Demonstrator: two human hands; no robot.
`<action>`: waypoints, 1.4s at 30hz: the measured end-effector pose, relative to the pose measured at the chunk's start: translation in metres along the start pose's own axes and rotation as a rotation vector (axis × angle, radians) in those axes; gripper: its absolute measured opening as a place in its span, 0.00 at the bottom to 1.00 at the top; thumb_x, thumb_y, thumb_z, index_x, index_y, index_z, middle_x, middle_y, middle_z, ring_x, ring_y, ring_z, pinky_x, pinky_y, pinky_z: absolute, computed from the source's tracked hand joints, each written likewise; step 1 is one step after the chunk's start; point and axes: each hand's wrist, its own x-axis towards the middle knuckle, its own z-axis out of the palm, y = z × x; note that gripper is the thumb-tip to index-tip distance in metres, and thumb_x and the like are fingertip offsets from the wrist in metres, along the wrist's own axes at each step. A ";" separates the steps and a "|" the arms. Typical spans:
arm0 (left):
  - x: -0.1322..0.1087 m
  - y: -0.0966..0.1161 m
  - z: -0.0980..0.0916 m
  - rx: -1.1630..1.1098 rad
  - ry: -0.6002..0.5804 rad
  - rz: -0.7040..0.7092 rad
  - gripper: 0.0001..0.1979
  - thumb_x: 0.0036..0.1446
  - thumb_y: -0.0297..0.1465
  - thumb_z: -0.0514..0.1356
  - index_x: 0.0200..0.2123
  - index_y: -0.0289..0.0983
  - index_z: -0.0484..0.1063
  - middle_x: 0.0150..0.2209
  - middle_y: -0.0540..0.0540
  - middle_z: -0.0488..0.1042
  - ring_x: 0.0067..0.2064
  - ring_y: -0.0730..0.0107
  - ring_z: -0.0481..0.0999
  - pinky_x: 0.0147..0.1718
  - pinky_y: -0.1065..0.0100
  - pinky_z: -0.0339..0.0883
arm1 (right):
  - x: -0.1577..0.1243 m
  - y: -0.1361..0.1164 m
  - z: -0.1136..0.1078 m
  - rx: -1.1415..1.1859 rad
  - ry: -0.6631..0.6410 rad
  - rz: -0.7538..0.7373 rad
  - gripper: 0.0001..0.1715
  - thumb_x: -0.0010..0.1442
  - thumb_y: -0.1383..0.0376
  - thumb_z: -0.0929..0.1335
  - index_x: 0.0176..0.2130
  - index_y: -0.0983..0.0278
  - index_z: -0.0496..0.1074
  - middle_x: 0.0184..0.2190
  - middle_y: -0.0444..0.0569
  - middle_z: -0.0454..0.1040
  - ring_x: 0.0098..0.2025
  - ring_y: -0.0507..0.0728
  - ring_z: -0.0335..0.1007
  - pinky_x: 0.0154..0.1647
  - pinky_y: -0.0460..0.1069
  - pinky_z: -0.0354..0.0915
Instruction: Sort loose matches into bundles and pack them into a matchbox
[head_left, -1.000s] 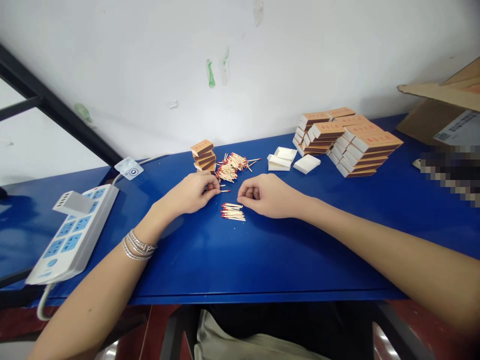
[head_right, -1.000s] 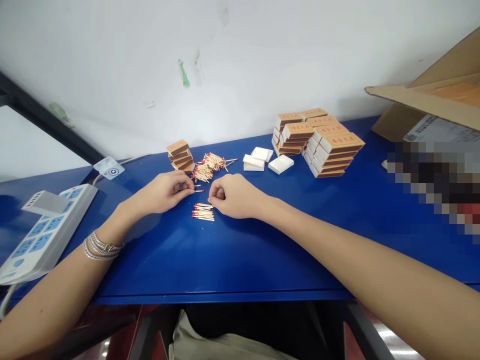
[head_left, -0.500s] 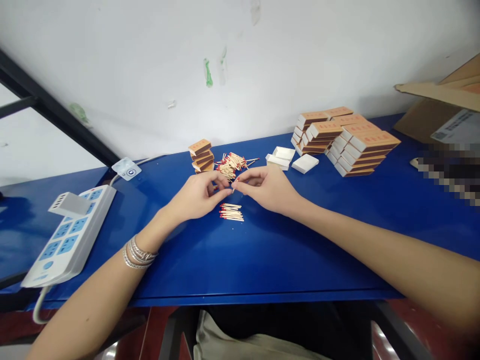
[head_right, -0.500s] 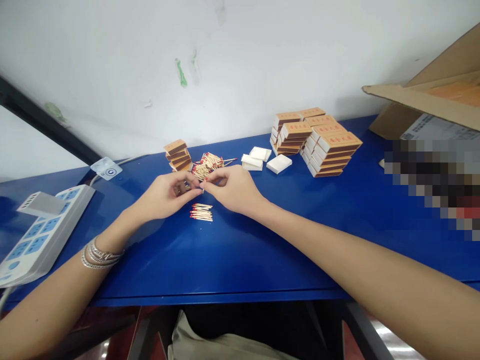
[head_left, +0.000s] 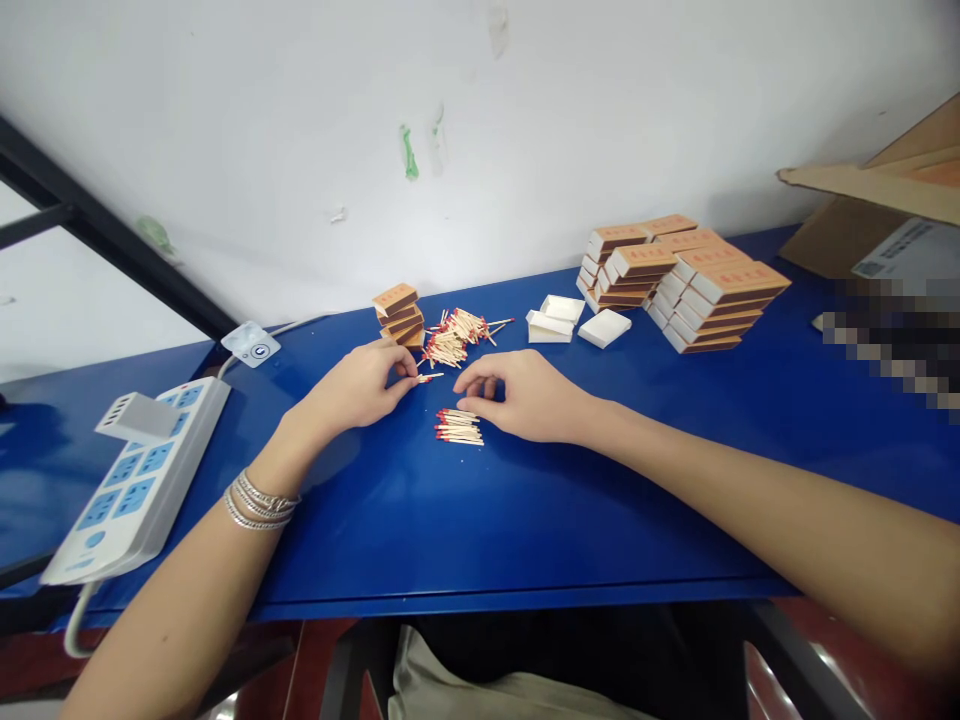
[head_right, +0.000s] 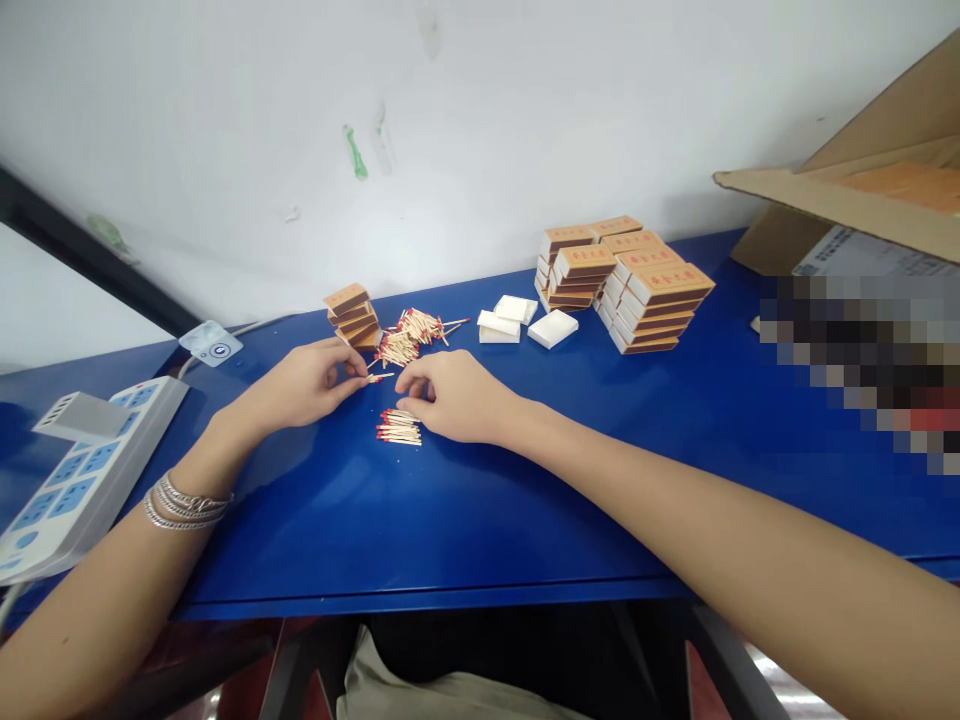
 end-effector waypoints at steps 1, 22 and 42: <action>0.000 0.000 0.000 -0.003 -0.005 0.002 0.05 0.57 0.30 0.57 0.34 0.37 0.73 0.34 0.45 0.75 0.35 0.65 0.73 0.35 0.64 0.65 | 0.000 0.000 -0.001 -0.010 -0.001 0.011 0.08 0.54 0.67 0.70 0.37 0.64 0.78 0.30 0.47 0.78 0.31 0.52 0.72 0.36 0.48 0.66; 0.001 0.023 0.011 -0.260 0.105 -0.105 0.08 0.63 0.34 0.53 0.36 0.36 0.67 0.26 0.50 0.68 0.26 0.74 0.64 0.29 0.69 0.61 | 0.003 0.005 0.000 -0.011 0.096 0.081 0.08 0.55 0.68 0.68 0.36 0.65 0.77 0.28 0.47 0.78 0.28 0.51 0.71 0.34 0.47 0.66; 0.006 0.051 0.013 -1.036 0.159 -0.380 0.10 0.54 0.36 0.64 0.32 0.35 0.71 0.17 0.56 0.64 0.15 0.83 0.58 0.13 0.75 0.49 | 0.005 0.005 0.000 0.258 0.201 0.060 0.04 0.51 0.67 0.69 0.30 0.66 0.73 0.25 0.46 0.76 0.25 0.51 0.70 0.29 0.47 0.65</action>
